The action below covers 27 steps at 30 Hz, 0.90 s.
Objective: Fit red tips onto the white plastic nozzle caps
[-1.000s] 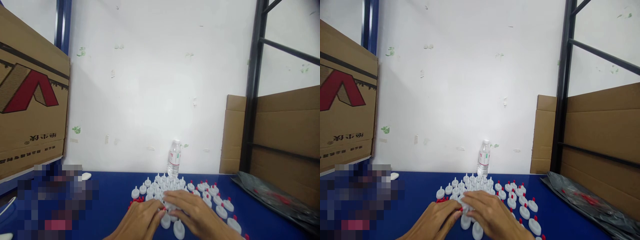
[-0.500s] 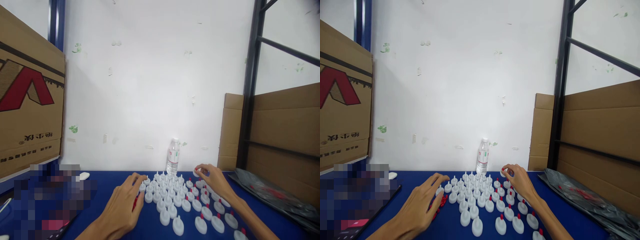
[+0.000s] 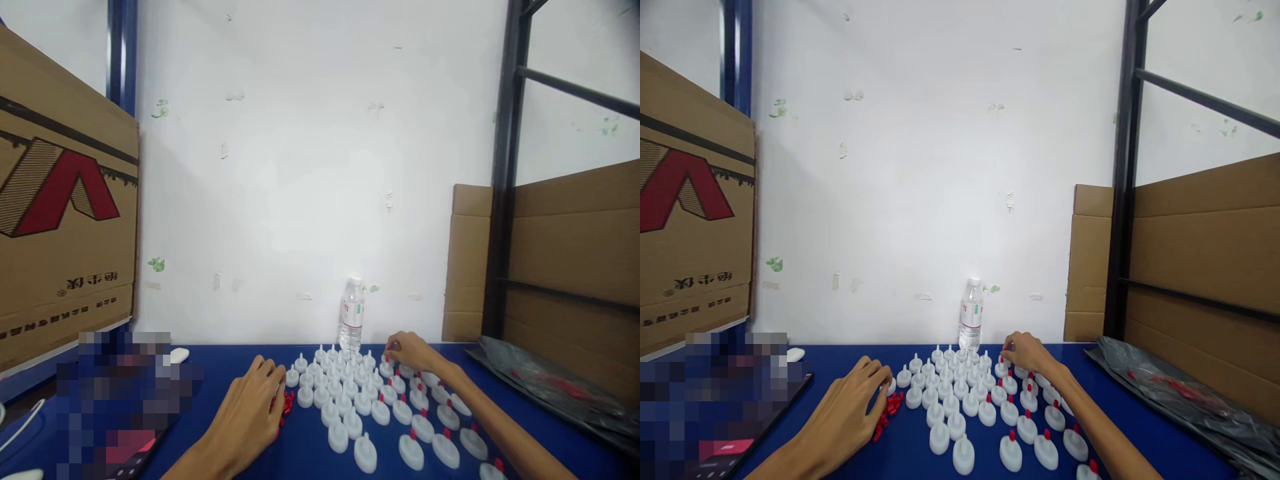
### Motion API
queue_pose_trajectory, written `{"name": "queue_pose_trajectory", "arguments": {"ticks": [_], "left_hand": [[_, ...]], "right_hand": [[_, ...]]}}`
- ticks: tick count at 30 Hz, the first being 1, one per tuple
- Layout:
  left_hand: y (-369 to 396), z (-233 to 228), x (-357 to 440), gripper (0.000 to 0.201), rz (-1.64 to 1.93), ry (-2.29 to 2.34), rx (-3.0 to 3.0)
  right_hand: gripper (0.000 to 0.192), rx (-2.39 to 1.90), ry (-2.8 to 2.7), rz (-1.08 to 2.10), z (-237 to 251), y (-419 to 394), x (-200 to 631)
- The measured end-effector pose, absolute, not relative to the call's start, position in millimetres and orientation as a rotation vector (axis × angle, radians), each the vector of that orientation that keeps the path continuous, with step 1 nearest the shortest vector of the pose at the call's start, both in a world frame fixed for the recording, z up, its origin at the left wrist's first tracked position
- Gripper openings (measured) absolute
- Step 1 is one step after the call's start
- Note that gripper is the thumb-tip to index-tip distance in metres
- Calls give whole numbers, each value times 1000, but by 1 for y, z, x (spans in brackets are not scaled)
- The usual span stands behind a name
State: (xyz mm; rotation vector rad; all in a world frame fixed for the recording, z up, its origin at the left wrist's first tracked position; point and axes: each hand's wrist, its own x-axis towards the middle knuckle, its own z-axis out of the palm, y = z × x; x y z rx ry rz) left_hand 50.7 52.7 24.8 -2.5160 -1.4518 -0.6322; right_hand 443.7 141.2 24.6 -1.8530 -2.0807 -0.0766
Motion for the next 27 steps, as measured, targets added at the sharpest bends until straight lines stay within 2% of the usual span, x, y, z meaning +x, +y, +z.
{"name": "queue_pose_trajectory", "arguments": {"ticks": [4, 8, 17, 22, 27], "left_hand": [[54, 26, 50, 29, -672, -1444, -2557], [50, 32, 47, 24, -588, -1307, -2703], [38, 39, 37, 8, -321, -1305, -2794], [40, 33, 40, 18, -156, -1380, -2725], [42, 23, 41, 19, -170, -1362, -2690]], "right_hand": [[42, -1744, -2127, -133, 32, 124, 436], [49, -1567, -2279, -127, 45, 102, 417], [33, -1469, -2417, -200, 41, 81, 388], [24, -1467, -2460, -181, 33, 85, 391], [20, -1474, -2462, -175, 27, 88, 391]]}}
